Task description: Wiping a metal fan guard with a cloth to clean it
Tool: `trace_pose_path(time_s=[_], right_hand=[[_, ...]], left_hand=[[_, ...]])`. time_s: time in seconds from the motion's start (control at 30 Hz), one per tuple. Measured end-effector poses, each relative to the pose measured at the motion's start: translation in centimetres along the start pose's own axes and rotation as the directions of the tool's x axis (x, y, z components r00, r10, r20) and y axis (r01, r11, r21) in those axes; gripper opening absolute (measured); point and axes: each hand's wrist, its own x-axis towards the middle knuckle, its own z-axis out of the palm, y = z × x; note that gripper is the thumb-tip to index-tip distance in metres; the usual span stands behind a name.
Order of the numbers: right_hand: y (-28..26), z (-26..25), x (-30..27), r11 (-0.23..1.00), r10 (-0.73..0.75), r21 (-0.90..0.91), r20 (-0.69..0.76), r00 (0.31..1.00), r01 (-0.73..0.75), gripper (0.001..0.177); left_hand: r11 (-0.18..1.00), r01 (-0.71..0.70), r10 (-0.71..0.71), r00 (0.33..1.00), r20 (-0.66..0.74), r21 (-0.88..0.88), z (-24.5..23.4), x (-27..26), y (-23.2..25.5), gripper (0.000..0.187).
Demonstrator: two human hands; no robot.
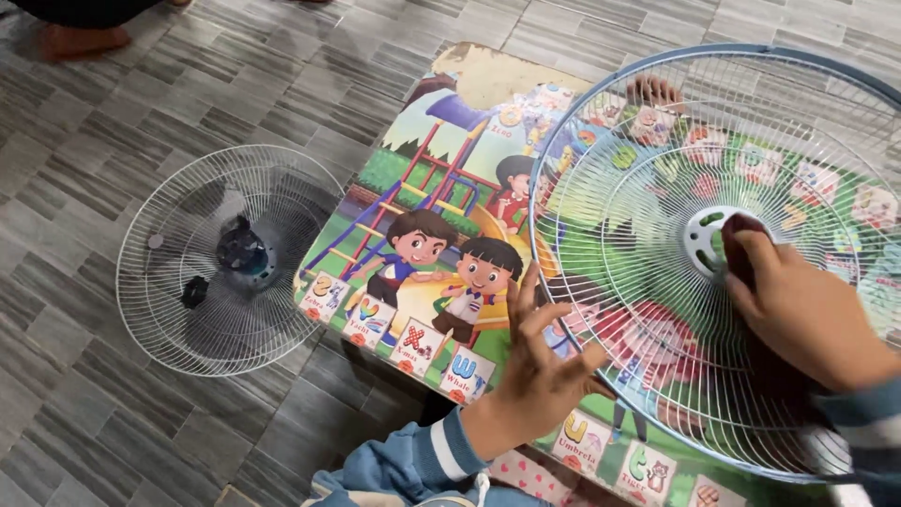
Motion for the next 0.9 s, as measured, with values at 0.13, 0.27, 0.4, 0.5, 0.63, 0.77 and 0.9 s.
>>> trace_pose_path(time_s=[0.13,0.27,0.4,0.5,0.63,0.77,0.9], right_hand=[[-3.2,1.1,-2.1,0.987,-0.15,0.068,0.029,0.988,0.148,0.044],[-4.6,-2.2,-4.7,0.844,-0.481,0.454,0.408,0.776,0.285,0.037],[-1.5,-3.2,-3.7,0.706,-0.634,0.69,0.512,0.58,0.162,0.057],[-0.3,-4.3,-1.4,0.94,-0.212,0.341,0.533,0.819,0.021,0.045],[-0.1,0.7,-0.3,0.989,-0.061,-0.149,-0.307,0.95,0.015,0.06],[-2.4,0.8,-0.3,0.964,-0.23,0.111,-0.091,0.969,0.24,0.053],[-5.1,-1.9,-3.8,0.813,-0.49,0.486,0.271,0.829,0.322,0.047]], left_hand=[[1.0,0.026,-0.026,0.999,0.045,0.0,-0.3,-0.1,0.0,0.044],[0.999,0.042,-0.041,0.998,0.049,-0.032,-1.2,0.3,0.5,0.037],[0.999,0.027,-0.025,0.997,0.074,-0.023,-1.5,0.4,0.5,0.02],[0.994,-0.043,0.05,0.997,0.067,-0.101,-1.6,0.1,0.7,0.014],[0.977,-0.209,0.21,0.915,0.345,-0.041,-0.5,-0.6,2.3,0.05],[0.988,-0.156,0.141,0.924,0.355,0.014,1.4,-1.4,3.1,0.05],[0.991,-0.119,0.095,0.948,0.304,0.06,2.2,-1.7,2.9,0.043]])
